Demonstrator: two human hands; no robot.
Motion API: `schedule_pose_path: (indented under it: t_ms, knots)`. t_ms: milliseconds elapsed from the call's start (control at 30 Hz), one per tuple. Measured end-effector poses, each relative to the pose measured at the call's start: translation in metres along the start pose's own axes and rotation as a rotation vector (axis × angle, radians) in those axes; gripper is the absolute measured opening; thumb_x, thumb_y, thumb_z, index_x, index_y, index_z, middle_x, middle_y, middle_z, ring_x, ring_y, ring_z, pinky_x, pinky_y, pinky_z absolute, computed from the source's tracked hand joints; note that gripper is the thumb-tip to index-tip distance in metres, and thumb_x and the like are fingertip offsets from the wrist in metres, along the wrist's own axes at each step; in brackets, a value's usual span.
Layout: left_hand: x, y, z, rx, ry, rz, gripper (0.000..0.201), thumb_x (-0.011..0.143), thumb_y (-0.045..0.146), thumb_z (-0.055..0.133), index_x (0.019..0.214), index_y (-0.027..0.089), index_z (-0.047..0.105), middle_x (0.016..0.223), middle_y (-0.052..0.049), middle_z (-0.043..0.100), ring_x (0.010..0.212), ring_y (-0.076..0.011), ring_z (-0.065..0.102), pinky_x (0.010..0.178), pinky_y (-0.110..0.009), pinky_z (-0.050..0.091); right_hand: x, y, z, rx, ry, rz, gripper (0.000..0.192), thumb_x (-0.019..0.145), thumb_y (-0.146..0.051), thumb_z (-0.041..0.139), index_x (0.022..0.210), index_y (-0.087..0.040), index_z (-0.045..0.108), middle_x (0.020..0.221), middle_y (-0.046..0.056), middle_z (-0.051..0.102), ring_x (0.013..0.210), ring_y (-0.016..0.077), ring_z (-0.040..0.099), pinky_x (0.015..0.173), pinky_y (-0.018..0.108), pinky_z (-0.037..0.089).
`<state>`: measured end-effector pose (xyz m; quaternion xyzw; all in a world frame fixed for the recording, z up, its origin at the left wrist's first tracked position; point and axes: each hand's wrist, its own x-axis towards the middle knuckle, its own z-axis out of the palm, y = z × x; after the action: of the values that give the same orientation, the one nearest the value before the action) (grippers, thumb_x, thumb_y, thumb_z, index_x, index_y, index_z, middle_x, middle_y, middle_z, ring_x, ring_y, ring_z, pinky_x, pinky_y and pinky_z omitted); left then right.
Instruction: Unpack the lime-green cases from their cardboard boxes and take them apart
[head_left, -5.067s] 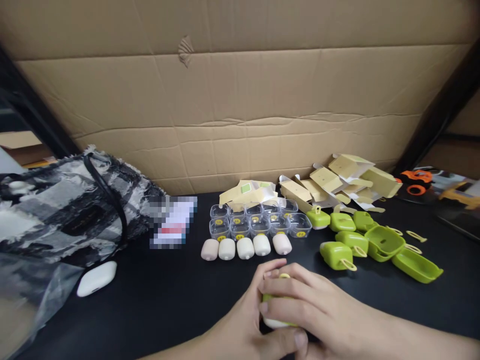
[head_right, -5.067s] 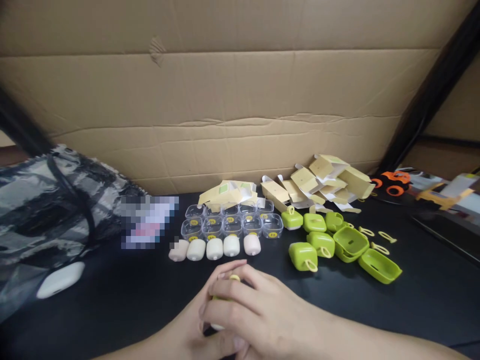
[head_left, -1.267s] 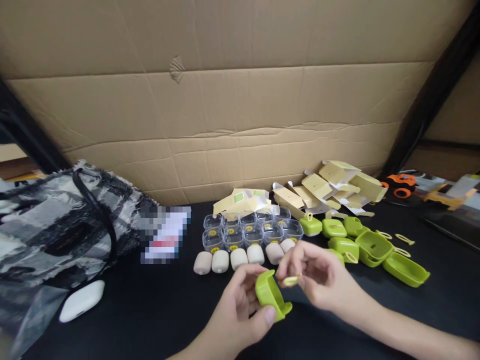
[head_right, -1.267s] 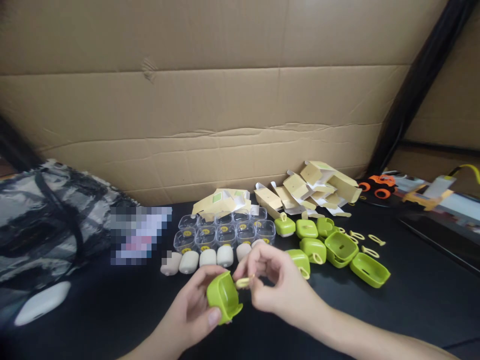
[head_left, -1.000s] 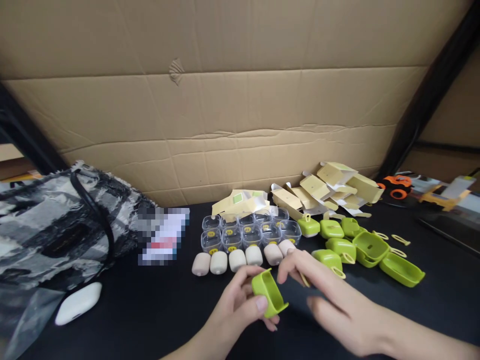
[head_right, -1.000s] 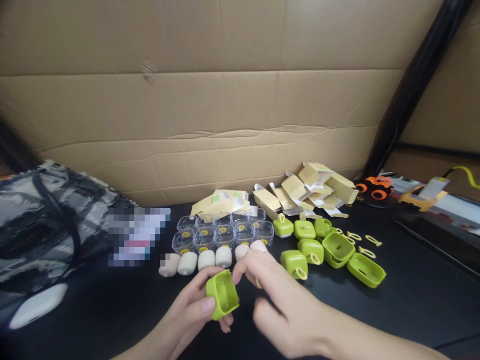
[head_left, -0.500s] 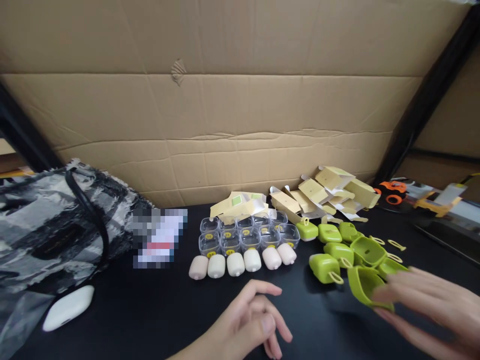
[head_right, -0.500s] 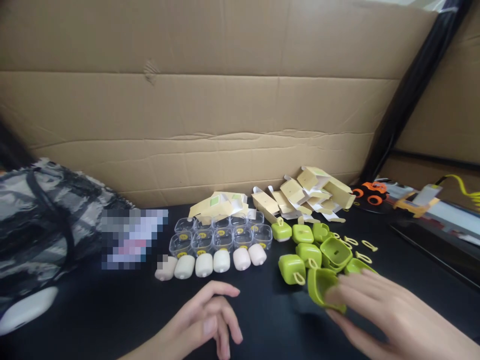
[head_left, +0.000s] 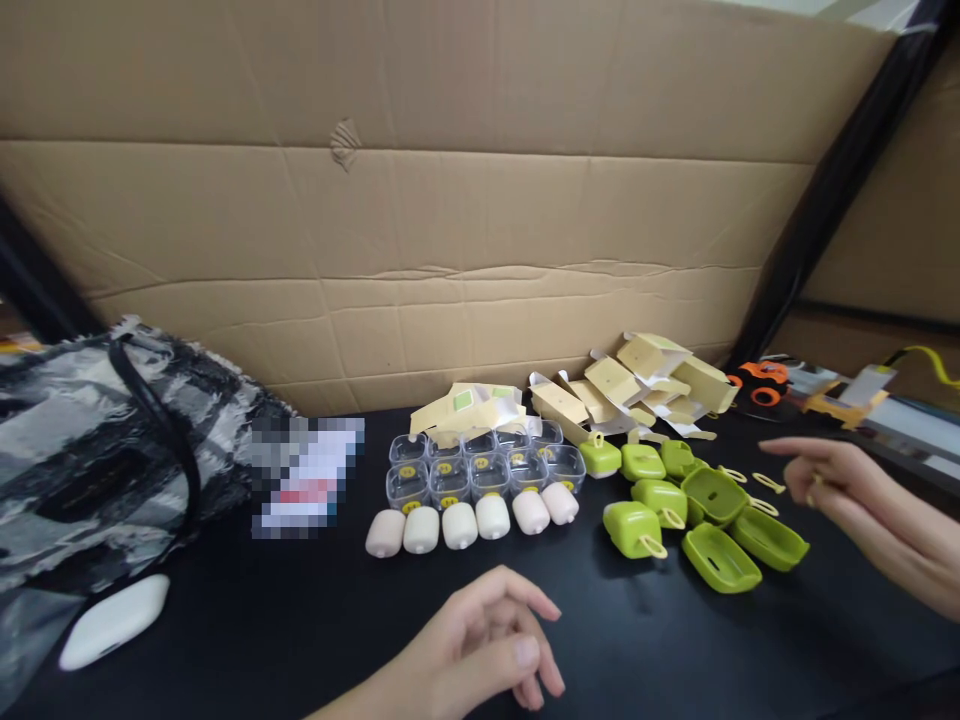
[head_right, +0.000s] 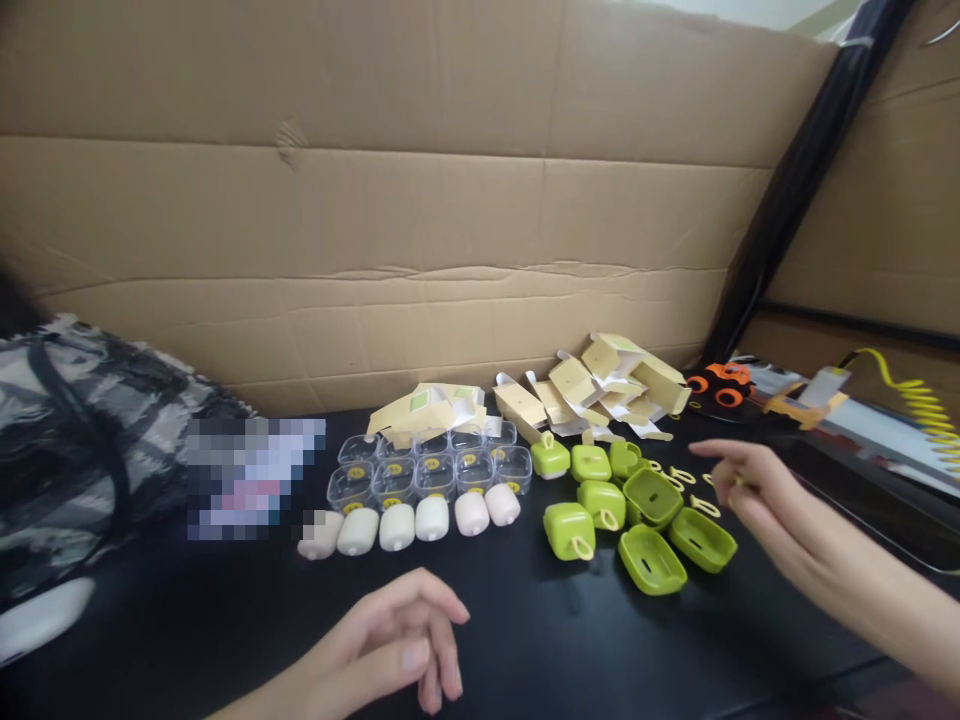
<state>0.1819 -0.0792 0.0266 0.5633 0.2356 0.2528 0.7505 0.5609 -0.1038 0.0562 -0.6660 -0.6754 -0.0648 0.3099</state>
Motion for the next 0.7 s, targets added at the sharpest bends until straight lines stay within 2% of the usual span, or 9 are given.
schedule_pose_path:
  t_ms: [67, 167, 233, 300, 400, 433, 567, 633, 700]
  knots:
    - [-0.001, 0.001, 0.0, 0.014, 0.009, -0.011, 0.04, 0.077, 0.047, 0.066, 0.099, 0.015, 0.059, 0.078, -0.005, 0.067, 0.063, -0.0113, 0.057, 0.065, -0.026, 0.042, 0.018, 0.017, 0.003, 0.032, -0.134, 0.068, 0.034, 0.084, -0.032, 0.044, 0.113, -0.016, 0.049, 0.081, 0.012, 0.067, 0.075, 0.0208, 0.066, 0.07, 0.03, 0.051]
    - [-0.002, 0.001, 0.001, 0.033, 0.007, -0.034, 0.04, 0.076, 0.048, 0.067, 0.097, 0.015, 0.06, 0.078, -0.005, 0.067, 0.063, -0.0118, 0.057, 0.064, -0.025, 0.041, 0.035, 0.038, 0.014, 0.069, -0.177, 0.156, 0.032, 0.078, -0.033, 0.046, 0.106, -0.02, 0.052, 0.089, 0.013, 0.071, 0.081, 0.0269, 0.068, 0.072, 0.037, 0.052]
    - [-0.002, 0.001, 0.001, 0.044, 0.004, -0.041, 0.039, 0.075, 0.048, 0.068, 0.096, 0.015, 0.061, 0.078, -0.005, 0.068, 0.063, -0.0119, 0.057, 0.064, -0.025, 0.041, 0.036, 0.04, 0.02, 0.086, -0.201, 0.157, 0.032, 0.079, -0.037, 0.048, 0.107, -0.022, 0.055, 0.096, 0.013, 0.071, 0.087, 0.0293, 0.068, 0.075, 0.039, 0.053]
    - [-0.001, 0.001, 0.001, 0.046, 0.006, -0.04, 0.039, 0.074, 0.048, 0.068, 0.095, 0.015, 0.061, 0.078, -0.005, 0.067, 0.063, -0.0119, 0.056, 0.064, -0.025, 0.041, 0.033, 0.027, 0.021, 0.027, -0.14, 0.12, 0.033, 0.08, -0.041, 0.048, 0.105, -0.022, 0.058, 0.098, 0.014, 0.071, 0.088, 0.0315, 0.068, 0.076, 0.042, 0.053]
    - [0.0, 0.0, 0.001, 0.041, 0.005, -0.042, 0.039, 0.074, 0.049, 0.068, 0.094, 0.016, 0.061, 0.078, -0.005, 0.067, 0.062, -0.012, 0.055, 0.064, -0.025, 0.041, 0.022, -0.011, 0.018, -0.061, 0.049, -0.115, 0.034, 0.083, -0.044, 0.047, 0.104, -0.022, 0.061, 0.103, 0.014, 0.069, 0.095, 0.0319, 0.065, 0.084, 0.047, 0.05]
    - [0.0, 0.0, 0.001, 0.044, 0.002, -0.044, 0.039, 0.074, 0.049, 0.068, 0.094, 0.016, 0.061, 0.078, -0.005, 0.067, 0.062, -0.012, 0.055, 0.064, -0.025, 0.041, 0.018, -0.026, 0.018, -0.056, 0.047, -0.23, 0.033, 0.084, -0.042, 0.048, 0.107, -0.022, 0.061, 0.108, 0.013, 0.067, 0.102, 0.0303, 0.062, 0.088, 0.046, 0.049]
    - [-0.002, 0.001, 0.001, 0.063, -0.001, -0.046, 0.039, 0.075, 0.049, 0.067, 0.094, 0.016, 0.061, 0.078, -0.005, 0.067, 0.063, -0.0119, 0.056, 0.066, -0.025, 0.042, 0.01, -0.071, 0.033, -0.136, -0.152, -0.574, 0.046, 0.079, -0.037, 0.063, 0.123, -0.026, 0.055, 0.119, 0.009, 0.063, 0.111, 0.0281, 0.058, 0.089, 0.043, 0.051]
    - [-0.002, 0.002, 0.002, 0.069, -0.001, -0.05, 0.039, 0.075, 0.049, 0.067, 0.095, 0.015, 0.061, 0.078, -0.005, 0.067, 0.064, -0.0115, 0.056, 0.067, -0.025, 0.042, 0.011, -0.08, 0.044, -0.18, -0.164, -0.682, 0.05, 0.074, -0.031, 0.067, 0.122, -0.022, 0.056, 0.114, 0.01, 0.066, 0.107, 0.0299, 0.06, 0.091, 0.047, 0.048]
    - [-0.002, 0.004, 0.004, 0.073, 0.008, -0.041, 0.04, 0.075, 0.05, 0.067, 0.093, 0.014, 0.061, 0.077, -0.005, 0.067, 0.063, -0.0109, 0.056, 0.067, -0.025, 0.043, 0.017, -0.085, 0.05, -0.189, -0.171, -0.753, 0.042, 0.073, -0.023, 0.066, 0.114, -0.017, 0.062, 0.104, 0.011, 0.069, 0.1, 0.0298, 0.063, 0.093, 0.048, 0.046]
